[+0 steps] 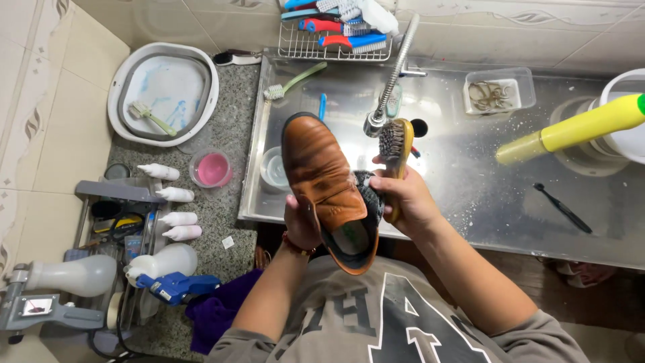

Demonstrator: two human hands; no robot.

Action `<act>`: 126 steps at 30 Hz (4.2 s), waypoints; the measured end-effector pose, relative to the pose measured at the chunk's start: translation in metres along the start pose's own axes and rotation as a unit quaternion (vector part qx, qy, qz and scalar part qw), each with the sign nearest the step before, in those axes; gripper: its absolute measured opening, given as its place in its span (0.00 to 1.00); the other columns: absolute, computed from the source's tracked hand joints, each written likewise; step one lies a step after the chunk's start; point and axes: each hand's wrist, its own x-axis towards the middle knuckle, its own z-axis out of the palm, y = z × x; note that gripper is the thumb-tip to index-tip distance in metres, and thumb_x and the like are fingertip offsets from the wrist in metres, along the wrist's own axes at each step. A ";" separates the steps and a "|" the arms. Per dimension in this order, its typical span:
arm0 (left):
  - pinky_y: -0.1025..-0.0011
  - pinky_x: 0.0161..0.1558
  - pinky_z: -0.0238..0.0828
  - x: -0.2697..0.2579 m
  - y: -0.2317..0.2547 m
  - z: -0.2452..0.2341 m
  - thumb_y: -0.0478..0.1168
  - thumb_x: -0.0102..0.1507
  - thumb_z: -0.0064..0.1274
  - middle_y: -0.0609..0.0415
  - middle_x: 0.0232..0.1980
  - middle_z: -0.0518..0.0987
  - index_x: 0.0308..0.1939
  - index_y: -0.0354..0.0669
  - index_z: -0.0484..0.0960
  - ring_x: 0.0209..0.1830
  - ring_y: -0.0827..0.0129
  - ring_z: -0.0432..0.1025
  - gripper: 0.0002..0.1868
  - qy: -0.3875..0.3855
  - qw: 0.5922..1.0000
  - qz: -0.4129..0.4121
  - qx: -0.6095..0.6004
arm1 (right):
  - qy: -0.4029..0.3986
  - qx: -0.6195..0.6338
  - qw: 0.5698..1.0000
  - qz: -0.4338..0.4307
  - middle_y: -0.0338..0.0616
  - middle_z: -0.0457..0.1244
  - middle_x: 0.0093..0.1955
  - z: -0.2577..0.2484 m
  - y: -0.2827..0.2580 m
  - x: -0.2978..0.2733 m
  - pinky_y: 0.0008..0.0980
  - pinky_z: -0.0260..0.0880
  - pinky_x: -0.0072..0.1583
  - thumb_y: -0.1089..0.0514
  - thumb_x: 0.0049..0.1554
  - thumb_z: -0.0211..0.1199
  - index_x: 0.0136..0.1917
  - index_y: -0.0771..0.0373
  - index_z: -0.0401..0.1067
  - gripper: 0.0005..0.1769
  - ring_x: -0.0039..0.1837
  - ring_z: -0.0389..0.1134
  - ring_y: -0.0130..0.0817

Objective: Cleaning and scrubbing a brown leather shoe at a sink using a brush and cloth.

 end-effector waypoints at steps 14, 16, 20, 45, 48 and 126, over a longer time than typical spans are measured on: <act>0.49 0.66 0.69 -0.047 -0.014 -0.045 0.69 0.74 0.47 0.36 0.68 0.73 0.78 0.26 0.62 0.65 0.47 0.70 0.49 0.181 0.973 0.004 0.143 | 0.055 -0.576 0.767 -0.277 0.51 0.62 0.47 0.009 0.016 -0.028 0.41 0.68 0.52 0.54 0.61 0.61 0.75 0.70 0.59 0.34 0.48 0.66 0.44; 0.56 0.70 0.65 -0.033 -0.009 -0.006 0.69 0.65 0.51 0.47 0.74 0.68 0.78 0.36 0.57 0.72 0.57 0.67 0.50 0.172 0.969 0.017 0.179 | 0.073 -0.610 0.723 -0.316 0.55 0.62 0.49 0.013 0.015 -0.017 0.43 0.67 0.52 0.53 0.63 0.60 0.77 0.71 0.57 0.35 0.48 0.65 0.52; 0.55 0.69 0.67 -0.032 -0.004 -0.027 0.71 0.66 0.47 0.44 0.73 0.70 0.78 0.34 0.57 0.71 0.54 0.68 0.51 0.180 0.975 0.047 0.125 | 0.064 -0.657 0.691 -0.293 0.57 0.61 0.48 0.008 0.024 -0.034 0.46 0.67 0.48 0.52 0.62 0.59 0.76 0.69 0.58 0.34 0.47 0.66 0.55; 0.60 0.67 0.65 0.018 0.020 0.047 0.66 0.71 0.30 0.46 0.67 0.75 0.70 0.36 0.68 0.66 0.59 0.70 0.39 0.360 0.909 -0.046 0.206 | -0.148 -0.769 0.514 -0.350 0.41 0.65 0.41 0.005 -0.037 -0.009 0.40 0.67 0.37 0.43 0.57 0.66 0.65 0.57 0.73 0.27 0.40 0.67 0.41; 0.61 0.68 0.64 0.014 0.020 0.049 0.65 0.71 0.30 0.47 0.69 0.74 0.72 0.36 0.66 0.67 0.60 0.70 0.40 0.357 0.908 -0.062 0.210 | -0.111 -0.773 0.499 -0.376 0.42 0.64 0.40 0.007 -0.032 -0.008 0.40 0.66 0.36 0.44 0.58 0.66 0.65 0.58 0.73 0.26 0.39 0.67 0.42; 0.66 0.65 0.71 0.028 0.028 -0.003 0.74 0.68 0.43 0.46 0.60 0.80 0.67 0.27 0.72 0.62 0.61 0.75 0.49 0.149 0.754 0.156 0.620 | -0.199 -0.699 0.666 -0.168 0.42 0.64 0.28 -0.023 0.002 0.001 0.36 0.63 0.34 0.45 0.56 0.69 0.41 0.59 0.78 0.15 0.30 0.63 0.37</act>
